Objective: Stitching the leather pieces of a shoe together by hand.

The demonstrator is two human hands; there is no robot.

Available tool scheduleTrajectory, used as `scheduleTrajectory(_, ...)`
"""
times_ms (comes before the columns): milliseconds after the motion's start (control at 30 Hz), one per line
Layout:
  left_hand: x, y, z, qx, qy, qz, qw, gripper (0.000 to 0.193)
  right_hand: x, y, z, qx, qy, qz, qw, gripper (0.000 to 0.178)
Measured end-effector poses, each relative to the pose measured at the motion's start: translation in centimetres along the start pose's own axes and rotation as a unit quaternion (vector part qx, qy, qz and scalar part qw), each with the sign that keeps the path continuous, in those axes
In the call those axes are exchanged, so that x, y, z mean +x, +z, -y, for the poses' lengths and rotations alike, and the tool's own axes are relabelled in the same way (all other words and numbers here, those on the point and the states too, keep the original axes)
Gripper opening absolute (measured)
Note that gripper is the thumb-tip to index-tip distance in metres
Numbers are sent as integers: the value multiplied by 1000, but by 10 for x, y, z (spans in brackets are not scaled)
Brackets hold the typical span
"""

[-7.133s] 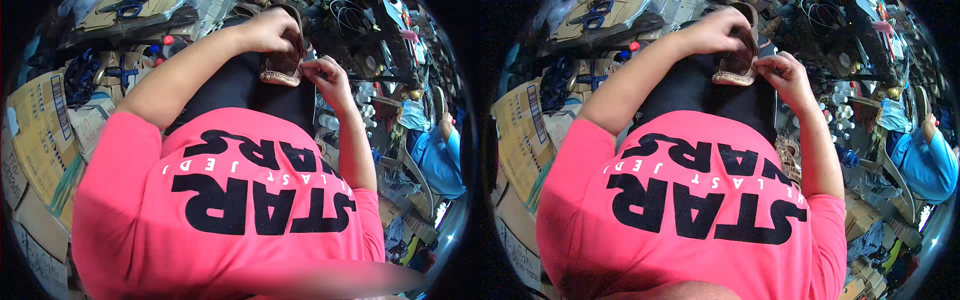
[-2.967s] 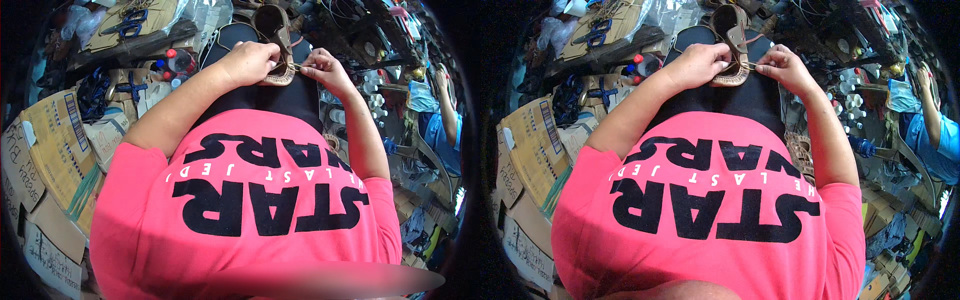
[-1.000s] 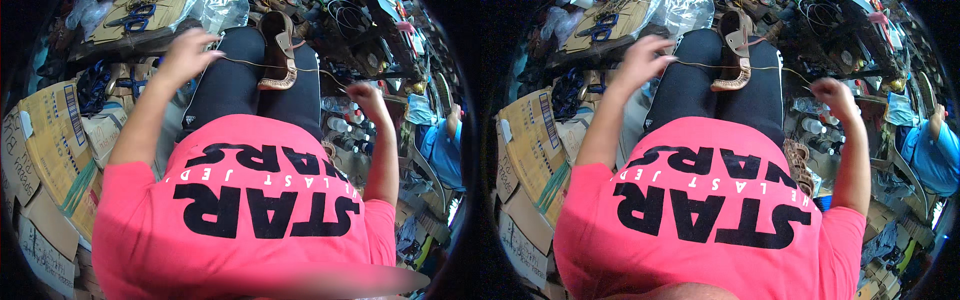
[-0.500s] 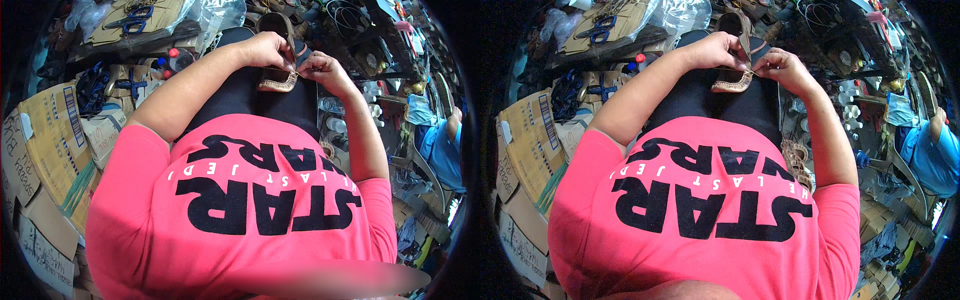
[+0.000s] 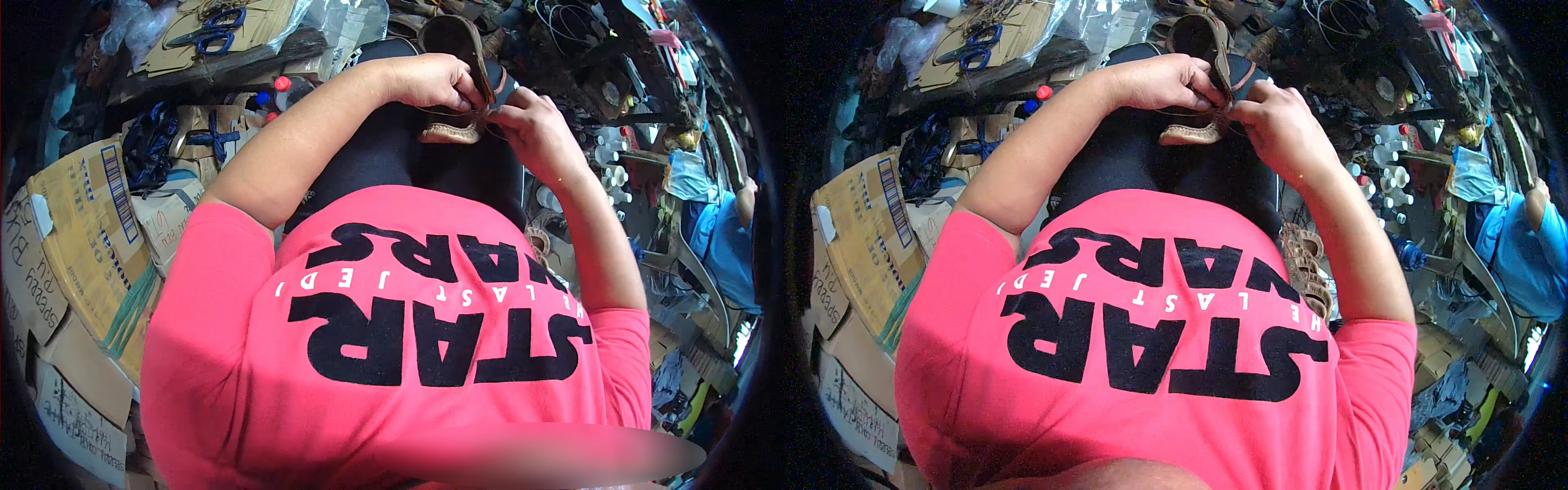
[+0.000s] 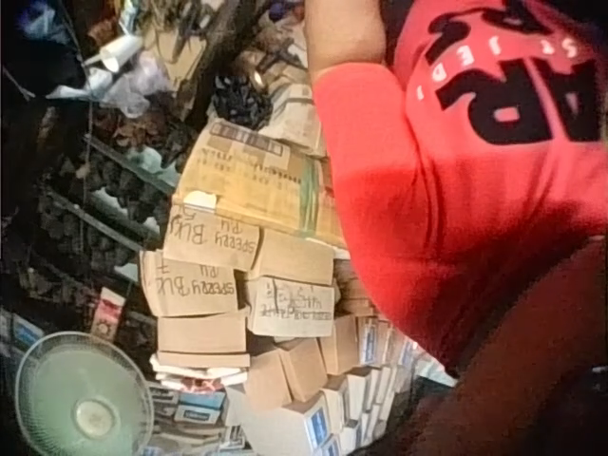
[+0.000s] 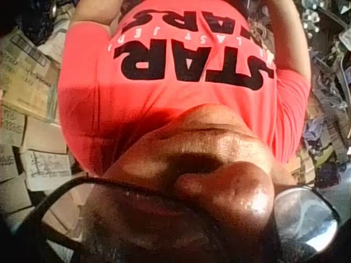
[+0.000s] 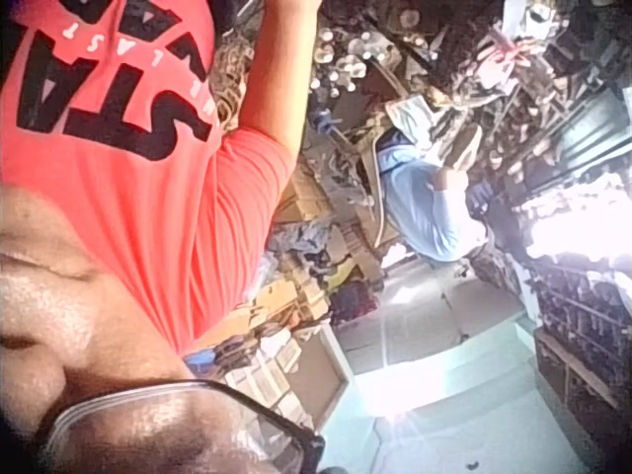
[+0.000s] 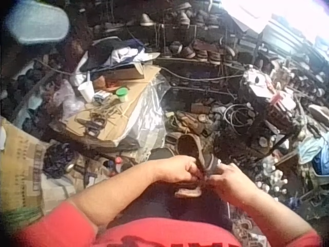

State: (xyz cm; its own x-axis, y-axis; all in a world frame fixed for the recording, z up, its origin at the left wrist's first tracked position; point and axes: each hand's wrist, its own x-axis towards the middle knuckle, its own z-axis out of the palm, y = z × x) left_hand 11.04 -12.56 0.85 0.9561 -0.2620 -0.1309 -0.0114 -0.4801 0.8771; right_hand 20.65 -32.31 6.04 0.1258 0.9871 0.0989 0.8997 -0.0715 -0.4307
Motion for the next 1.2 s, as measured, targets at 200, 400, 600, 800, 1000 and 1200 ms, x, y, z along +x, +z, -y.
scheduleTrajectory(200,6,-4,-16,162,-55,-10,985,22,22,-8,16,-192,-77,113,972,15)
scheduleTrajectory(400,7,-6,-10,164,-23,-144,976,32,10,20,-17,-11,-13,16,1000,13)
scheduleTrajectory(600,-53,29,-24,134,-59,-300,943,47,-36,4,-52,469,246,-4,848,23)
scheduleTrajectory(800,-120,-11,-19,82,-262,-184,944,24,-104,-37,-108,769,28,-162,618,32)
scheduleTrajectory(1000,-64,-3,-29,-616,137,-243,736,36,-78,22,-95,246,303,-18,921,30)
scheduleTrajectory(1200,-76,-17,40,-720,127,-178,659,44,-108,45,-104,-76,191,16,978,36)
